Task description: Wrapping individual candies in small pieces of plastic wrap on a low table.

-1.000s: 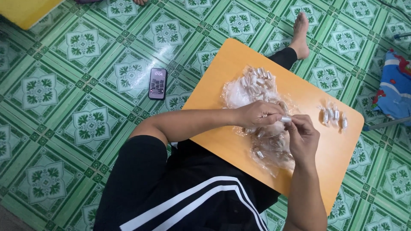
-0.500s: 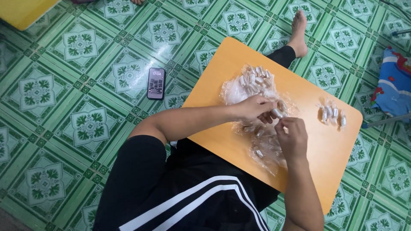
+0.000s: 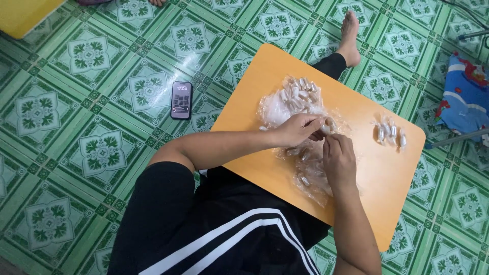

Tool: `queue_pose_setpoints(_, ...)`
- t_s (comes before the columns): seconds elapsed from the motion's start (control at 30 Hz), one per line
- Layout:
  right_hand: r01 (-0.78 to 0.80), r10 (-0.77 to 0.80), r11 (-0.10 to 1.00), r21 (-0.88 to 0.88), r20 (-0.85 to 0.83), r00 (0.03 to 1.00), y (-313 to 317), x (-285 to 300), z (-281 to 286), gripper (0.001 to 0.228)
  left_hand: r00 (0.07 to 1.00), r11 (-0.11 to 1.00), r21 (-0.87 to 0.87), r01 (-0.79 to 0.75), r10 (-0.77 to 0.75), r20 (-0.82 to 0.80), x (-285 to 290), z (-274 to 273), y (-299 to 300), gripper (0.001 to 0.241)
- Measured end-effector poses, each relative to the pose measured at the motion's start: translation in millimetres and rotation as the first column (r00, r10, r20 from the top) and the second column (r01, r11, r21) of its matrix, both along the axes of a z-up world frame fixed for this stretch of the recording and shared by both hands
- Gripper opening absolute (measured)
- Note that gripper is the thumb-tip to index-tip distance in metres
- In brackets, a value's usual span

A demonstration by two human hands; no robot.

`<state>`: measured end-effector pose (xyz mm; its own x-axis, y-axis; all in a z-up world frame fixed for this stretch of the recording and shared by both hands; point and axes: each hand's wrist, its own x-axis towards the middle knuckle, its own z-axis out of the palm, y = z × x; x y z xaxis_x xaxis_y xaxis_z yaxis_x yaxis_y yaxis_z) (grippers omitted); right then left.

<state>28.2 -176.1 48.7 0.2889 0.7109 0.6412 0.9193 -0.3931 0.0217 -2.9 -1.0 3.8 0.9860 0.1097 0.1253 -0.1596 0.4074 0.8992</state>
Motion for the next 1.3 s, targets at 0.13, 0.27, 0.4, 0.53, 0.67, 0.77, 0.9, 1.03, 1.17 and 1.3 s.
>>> queue_pose_setpoints(0.13, -0.020, 0.022, 1.000, 0.019, -0.103, 0.994, -3.1, 2.9, -4.7, 0.008, 0.999, 0.998, 0.056, -0.027, 0.025, 0.034, -5.5, 5.7, 3.6, 0.040)
queue_pose_setpoints(0.27, -0.009, 0.056, 0.995, 0.102, -0.469, 0.881, -15.0, 17.6, -7.2, 0.007, 0.998, 0.985, 0.170, 0.009, -0.020, 0.064, 10.3, -31.5, 3.8, 0.042)
queue_pose_setpoints(0.4, -0.012, 0.234, 0.960, 0.281, -0.774, 0.588, -34.3, 47.4, -28.4, 0.014, 0.987, 0.929, 0.368, 0.031, -0.085, 0.133, -1.1, -6.7, 7.2, 0.040)
queue_pose_setpoints(0.53, 0.069, 0.310, 0.932, 0.356, -0.880, 0.361, -35.3, 39.7, -13.7, 0.029, 0.975, 0.832, 0.554, -0.025, -0.102, 0.197, -10.4, 12.4, 13.4, 0.039)
queue_pose_setpoints(0.67, -0.068, 0.354, 0.923, 0.379, -0.763, 0.542, -28.7, 39.7, -13.1, 0.025, 0.925, 0.843, 0.521, -0.137, -0.080, 0.372, -16.4, 29.6, 12.7, 0.037)
queue_pose_setpoints(0.77, -0.095, 0.311, 0.925, 0.367, -0.593, 0.743, -23.9, 38.1, -13.0, 0.022, 0.916, 0.862, 0.479, -0.166, -0.046, 0.399, -22.6, 47.0, 9.7, 0.037)
queue_pose_setpoints(0.9, -0.062, 0.241, 0.919, 0.390, -0.428, 0.871, -10.6, 27.2, -8.1, 0.013, 0.918, 0.870, 0.452, -0.197, 0.001, 0.397, -22.9, 48.4, 9.8, 0.037)
queue_pose_setpoints(1.03, -0.095, 0.262, 0.910, 0.403, -0.383, 0.886, -10.4, 28.0, 0.0, 0.011, 0.951, 0.881, 0.450, -0.146, -0.001, 0.309, -27.0, 64.2, 8.5, 0.034)
queue_pose_setpoints(1.17, -0.106, 0.285, 0.903, 0.416, -0.395, 0.873, -18.6, 41.0, -19.7, 0.011, 0.955, 0.898, 0.418, -0.135, 0.006, 0.296, -26.8, 58.0, 6.0, 0.034)
queue_pose_setpoints(1.3, -0.080, 0.218, 0.906, 0.415, -0.298, 0.929, -21.2, 47.4, -33.1, 0.013, 0.959, 0.893, 0.428, -0.137, 0.011, 0.284, -26.0, 52.5, 6.5, 0.034)
